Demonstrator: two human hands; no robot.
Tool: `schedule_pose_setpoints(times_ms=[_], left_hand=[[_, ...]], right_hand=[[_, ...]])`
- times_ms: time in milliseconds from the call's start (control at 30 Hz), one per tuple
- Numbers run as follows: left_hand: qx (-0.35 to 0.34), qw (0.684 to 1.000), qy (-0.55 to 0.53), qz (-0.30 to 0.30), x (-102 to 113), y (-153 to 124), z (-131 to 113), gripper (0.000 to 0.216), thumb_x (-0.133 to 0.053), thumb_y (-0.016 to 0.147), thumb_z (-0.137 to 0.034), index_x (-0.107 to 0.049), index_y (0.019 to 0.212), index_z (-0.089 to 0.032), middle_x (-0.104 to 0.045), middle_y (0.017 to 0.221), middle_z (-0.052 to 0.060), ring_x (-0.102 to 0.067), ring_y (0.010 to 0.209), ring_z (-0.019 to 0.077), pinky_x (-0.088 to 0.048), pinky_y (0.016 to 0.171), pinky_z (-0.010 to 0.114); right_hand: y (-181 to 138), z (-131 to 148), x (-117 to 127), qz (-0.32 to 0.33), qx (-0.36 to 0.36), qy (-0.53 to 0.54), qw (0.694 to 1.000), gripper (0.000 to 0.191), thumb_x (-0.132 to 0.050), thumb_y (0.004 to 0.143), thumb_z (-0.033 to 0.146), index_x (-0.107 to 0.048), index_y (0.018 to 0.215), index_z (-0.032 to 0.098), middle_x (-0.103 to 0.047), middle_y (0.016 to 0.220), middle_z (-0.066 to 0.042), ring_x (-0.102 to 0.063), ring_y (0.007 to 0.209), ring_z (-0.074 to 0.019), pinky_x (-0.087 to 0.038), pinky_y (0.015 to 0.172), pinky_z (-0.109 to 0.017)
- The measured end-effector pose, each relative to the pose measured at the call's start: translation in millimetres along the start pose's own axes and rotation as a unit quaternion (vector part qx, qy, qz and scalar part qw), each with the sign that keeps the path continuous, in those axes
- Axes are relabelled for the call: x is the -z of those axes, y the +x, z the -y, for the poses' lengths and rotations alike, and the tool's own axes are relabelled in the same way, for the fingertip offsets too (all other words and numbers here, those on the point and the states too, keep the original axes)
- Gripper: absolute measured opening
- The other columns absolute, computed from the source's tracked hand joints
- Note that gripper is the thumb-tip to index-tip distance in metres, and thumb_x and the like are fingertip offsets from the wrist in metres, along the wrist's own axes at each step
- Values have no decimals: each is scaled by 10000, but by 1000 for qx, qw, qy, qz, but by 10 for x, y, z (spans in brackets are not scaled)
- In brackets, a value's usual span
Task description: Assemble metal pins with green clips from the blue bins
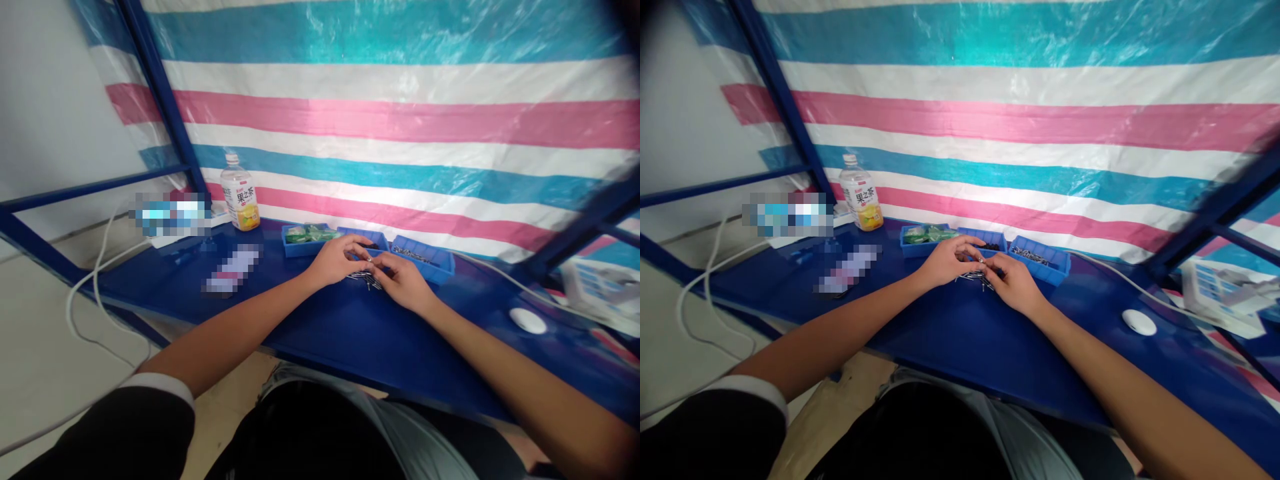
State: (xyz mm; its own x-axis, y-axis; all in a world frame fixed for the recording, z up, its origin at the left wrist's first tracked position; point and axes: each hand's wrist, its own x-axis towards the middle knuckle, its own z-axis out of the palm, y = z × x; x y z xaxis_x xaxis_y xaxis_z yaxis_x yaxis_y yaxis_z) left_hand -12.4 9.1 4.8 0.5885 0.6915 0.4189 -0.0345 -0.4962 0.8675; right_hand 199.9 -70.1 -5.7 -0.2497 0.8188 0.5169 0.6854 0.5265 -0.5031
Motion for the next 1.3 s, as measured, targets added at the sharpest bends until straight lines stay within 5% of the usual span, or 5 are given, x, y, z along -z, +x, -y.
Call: schedule_pose_setpoints(times_ms=[267,467,633,833,1300], left_hand=[[28,999,-36,-8,-15,8,21,452,-847,877,-277,-686,1278,-143,-821,1119,141,-790,966,200,-601,899,347],[-33,985,166,29,-5,-36,72,250,-754,939,-242,-756,1182,-182,-815,1155,94,-773,1069,220,-600,955,369],[-102,942,304,101,4,-59,158,374,-776,940,-355,-771,1269,-177,-778,1263,129,-724,1192,290,-549,1098,451],[-112,930,319,142,14,-47,203,306,-761,956,-345,-803,1221,-197,-782,1265,117,-727,1199,266,-544,1114,408],[-72,927,351,110,55,-36,118,298,-655,925,-86,-836,1121,-217,-838,1109,42,-781,980,195,-585,960,312]], right_hand=[[14,7,-2,9,-25,25,999,326,-527,1089,462,-709,937,238,-694,839,-35,-651,767,-217,-483,732,-344],[19,-82,-19,6,-131,108,986,431,-517,1065,591,-719,961,225,-697,784,-26,-617,676,-189,-489,657,-320],[54,-170,-14,-65,-215,206,952,448,-625,976,646,-744,994,214,-707,787,-32,-581,619,-152,-438,519,-259],[78,-200,91,-148,-351,262,887,486,-703,900,660,-752,853,179,-689,686,-48,-533,476,-117,-290,375,-229],[-9,-42,83,-30,-193,66,978,579,-538,1012,727,-725,804,220,-697,621,-18,-619,517,-181,-484,579,-329]])
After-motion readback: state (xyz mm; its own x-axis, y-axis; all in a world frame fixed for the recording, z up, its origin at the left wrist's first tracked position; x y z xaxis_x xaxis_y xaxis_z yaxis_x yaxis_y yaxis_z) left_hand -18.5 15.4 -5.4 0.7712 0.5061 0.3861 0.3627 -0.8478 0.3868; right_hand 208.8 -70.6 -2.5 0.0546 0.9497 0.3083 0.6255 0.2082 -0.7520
